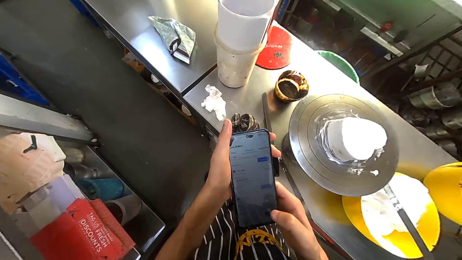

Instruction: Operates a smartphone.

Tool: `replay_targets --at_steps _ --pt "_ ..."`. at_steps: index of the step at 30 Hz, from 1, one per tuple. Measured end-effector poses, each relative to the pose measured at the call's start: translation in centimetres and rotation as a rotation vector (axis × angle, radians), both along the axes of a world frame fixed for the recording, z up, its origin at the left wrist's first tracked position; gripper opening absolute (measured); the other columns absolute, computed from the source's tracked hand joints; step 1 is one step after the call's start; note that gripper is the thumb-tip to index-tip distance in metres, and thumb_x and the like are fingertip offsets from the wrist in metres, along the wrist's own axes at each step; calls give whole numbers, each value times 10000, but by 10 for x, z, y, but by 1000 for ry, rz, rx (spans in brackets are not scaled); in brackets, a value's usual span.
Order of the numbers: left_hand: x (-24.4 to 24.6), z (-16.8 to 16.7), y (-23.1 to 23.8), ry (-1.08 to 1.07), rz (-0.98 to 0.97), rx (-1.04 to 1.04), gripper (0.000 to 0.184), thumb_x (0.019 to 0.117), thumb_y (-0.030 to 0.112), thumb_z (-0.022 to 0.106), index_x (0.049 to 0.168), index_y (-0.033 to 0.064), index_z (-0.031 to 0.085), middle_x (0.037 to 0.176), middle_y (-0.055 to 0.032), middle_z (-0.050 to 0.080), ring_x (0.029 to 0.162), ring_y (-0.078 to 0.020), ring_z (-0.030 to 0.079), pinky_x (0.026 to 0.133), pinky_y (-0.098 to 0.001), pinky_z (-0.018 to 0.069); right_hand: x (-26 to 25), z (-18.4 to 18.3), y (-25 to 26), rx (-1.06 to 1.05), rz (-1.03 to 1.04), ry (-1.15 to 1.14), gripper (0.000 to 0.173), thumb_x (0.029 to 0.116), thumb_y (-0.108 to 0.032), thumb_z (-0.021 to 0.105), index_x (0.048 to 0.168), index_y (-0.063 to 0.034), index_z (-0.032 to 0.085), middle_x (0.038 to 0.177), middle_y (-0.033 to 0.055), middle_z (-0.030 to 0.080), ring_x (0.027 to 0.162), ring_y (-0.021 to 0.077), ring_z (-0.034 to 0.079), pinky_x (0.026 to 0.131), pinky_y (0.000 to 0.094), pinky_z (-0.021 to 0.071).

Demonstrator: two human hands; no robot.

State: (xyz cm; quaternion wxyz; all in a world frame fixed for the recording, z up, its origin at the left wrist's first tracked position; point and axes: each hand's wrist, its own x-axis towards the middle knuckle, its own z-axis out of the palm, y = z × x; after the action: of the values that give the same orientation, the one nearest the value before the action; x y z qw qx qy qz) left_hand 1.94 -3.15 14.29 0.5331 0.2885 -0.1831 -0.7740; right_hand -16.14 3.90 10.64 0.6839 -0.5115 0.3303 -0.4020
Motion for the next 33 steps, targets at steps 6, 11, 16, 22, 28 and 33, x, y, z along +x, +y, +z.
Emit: replay_targets --at_steps 6,11,16,22,28,33 --pt "0 1 -1 12 -3 17 966 986 739 57 1215 18 658 1031 -165 745 920 -209 746 773 -335 632 -1 0 1 -19 32 -5 442 964 -232 561 1394 -131 537 1197 -18 703 1060 54 679 838 249 596" --pt "1 1 -1 14 -21 14 974 989 730 44 1228 7 651 1017 -158 746 919 -198 745 775 -333 633 -2 0 2 -25 35 10 441 964 -235 567 1392 -134 534 1202 -27 701 1067 43 677 839 235 594" --pt "0 1 -1 11 -9 29 980 986 732 38 1218 5 652 1026 -170 746 938 -218 746 789 -343 632 -2 0 2 -32 31 18 444 966 -234 563 1395 -127 528 1202 -27 702 1073 43 675 855 242 593" --pt "0 -2 -1 3 -15 8 968 981 747 63 1191 19 665 1019 -165 751 937 -206 746 787 -336 630 1 3 2 -10 3 39 402 957 -143 528 1356 -102 543 1146 -17 720 1019 46 694 809 237 603" --pt "0 -1 -1 -5 -11 9 951 994 724 56 1201 19 660 1019 -158 750 944 -205 742 806 -339 626 -2 -1 2 12 11 0 426 994 -311 525 1375 -124 555 1178 -14 709 1076 60 674 889 269 581" --pt "1 1 1 -10 -5 16 934 996 728 73 1224 44 665 1029 -142 747 920 -185 744 777 -328 631 -1 0 1 11 6 -11 412 1008 -329 512 1365 -130 563 1186 -16 707 1089 56 668 913 264 570"
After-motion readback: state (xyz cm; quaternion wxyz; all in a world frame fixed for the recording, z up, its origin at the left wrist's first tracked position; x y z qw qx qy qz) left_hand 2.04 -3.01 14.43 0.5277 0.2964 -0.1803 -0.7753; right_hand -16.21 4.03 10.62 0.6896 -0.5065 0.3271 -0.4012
